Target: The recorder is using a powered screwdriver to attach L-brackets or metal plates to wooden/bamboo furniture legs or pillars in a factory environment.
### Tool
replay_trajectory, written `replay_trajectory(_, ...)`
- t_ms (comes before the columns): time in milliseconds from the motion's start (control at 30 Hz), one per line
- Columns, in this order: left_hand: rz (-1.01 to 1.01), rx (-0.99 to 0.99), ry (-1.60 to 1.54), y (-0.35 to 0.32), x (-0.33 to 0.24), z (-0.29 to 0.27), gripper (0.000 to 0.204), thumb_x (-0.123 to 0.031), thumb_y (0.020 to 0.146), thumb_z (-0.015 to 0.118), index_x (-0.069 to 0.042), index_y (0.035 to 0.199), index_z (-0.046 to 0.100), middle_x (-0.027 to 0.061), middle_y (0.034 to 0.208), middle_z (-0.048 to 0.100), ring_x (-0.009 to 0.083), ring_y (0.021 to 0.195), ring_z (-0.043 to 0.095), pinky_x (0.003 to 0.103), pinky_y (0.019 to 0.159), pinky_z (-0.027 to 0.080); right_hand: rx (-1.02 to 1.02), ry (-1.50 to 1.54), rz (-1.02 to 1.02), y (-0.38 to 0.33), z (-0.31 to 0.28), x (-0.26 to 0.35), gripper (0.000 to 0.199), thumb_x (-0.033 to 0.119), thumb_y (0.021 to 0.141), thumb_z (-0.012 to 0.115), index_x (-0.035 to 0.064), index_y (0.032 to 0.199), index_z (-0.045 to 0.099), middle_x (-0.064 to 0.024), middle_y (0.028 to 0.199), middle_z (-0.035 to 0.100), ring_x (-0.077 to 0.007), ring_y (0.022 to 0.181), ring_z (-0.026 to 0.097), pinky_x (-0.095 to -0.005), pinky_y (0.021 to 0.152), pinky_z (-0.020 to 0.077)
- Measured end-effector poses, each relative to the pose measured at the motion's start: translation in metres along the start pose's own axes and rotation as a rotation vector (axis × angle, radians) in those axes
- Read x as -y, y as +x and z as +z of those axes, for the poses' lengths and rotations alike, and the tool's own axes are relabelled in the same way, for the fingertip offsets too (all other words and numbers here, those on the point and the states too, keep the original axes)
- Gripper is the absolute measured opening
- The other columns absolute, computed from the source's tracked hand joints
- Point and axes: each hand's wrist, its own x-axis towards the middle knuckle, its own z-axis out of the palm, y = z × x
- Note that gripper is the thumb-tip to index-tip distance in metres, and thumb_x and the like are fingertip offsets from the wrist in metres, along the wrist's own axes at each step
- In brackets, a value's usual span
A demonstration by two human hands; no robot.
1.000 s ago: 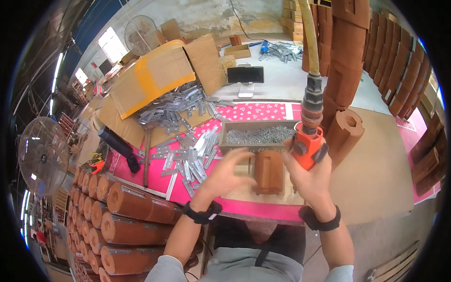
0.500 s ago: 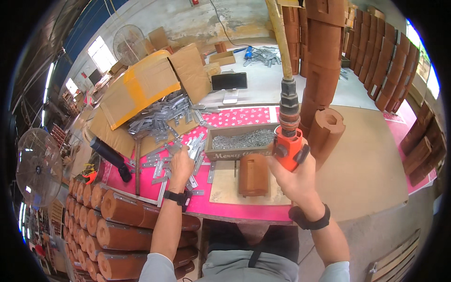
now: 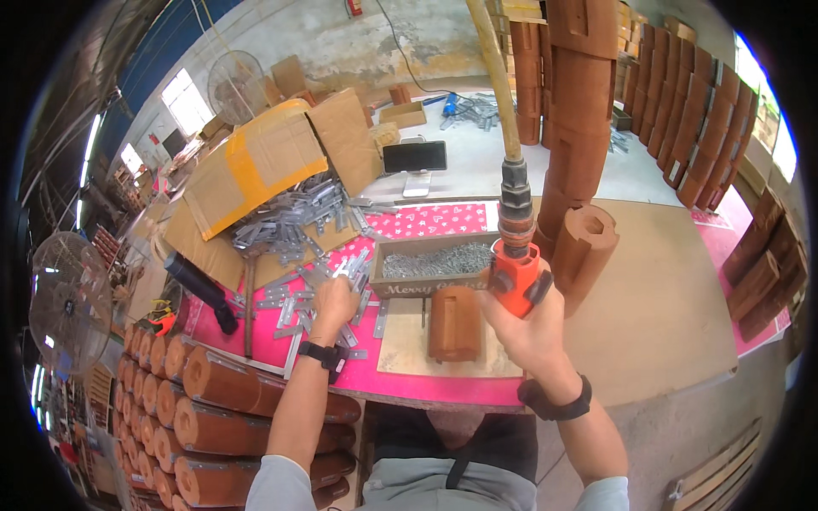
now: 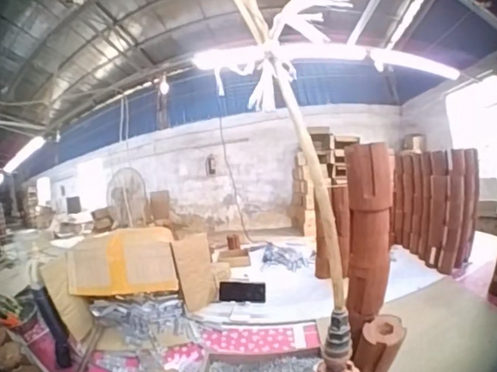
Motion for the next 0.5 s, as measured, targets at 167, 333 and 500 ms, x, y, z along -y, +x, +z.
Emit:
replay_trajectory(167, -0.188, -0.081, -0.289, -0.007, -0.025, -0.021, 0.024, -0.013, 0.078, 0.064, 0.003, 0.097, 0.063, 0.0227, 0.092, 0.067, 0.0393, 0.087, 0.065, 0.047, 0.078, 0.052, -0.004, 0.002, 0.013, -0.001, -0.004, -0.001, 0.030, 0.006, 0.082, 0.068, 0.0017, 0.108, 0.055, -0.0029, 0.088, 0.060, -0.0095, 0.075, 0.059, -0.0264, 0.068, 0.0501)
replay_trajectory(333, 0.305, -0.124, -1.012, -0.066, -0.088, -0.052, 0.026, 0.002, 0.080, 0.064, -0.001, 0.106, 0.065, 0.0171, 0.101, 0.066, 0.0307, 0.089, 0.067, 0.037, 0.075, 0.054, -0.010, 0.002, 0.045, 0.002, 0.000, 0.003, 0.030, 0.006, 0.082, 0.069, 0.0014, 0.108, 0.055, -0.0021, 0.086, 0.060, -0.0092, 0.075, 0.059, -0.0259, 0.068, 0.0504)
replay_trajectory(500, 0.806, -0.289, -0.557, -0.090, -0.119, -0.039, 0.034, 0.003, 0.072, 0.068, -0.003, 0.105, 0.067, 0.0138, 0.102, 0.065, 0.0308, 0.097, 0.066, 0.036, 0.080, 0.054, 0.016, -0.010, 0.035, 0.003, 0.004, -0.002, 0.030, 0.007, 0.083, 0.070, 0.0012, 0.108, 0.054, -0.0024, 0.085, 0.061, -0.0097, 0.074, 0.059, -0.0258, 0.067, 0.0507)
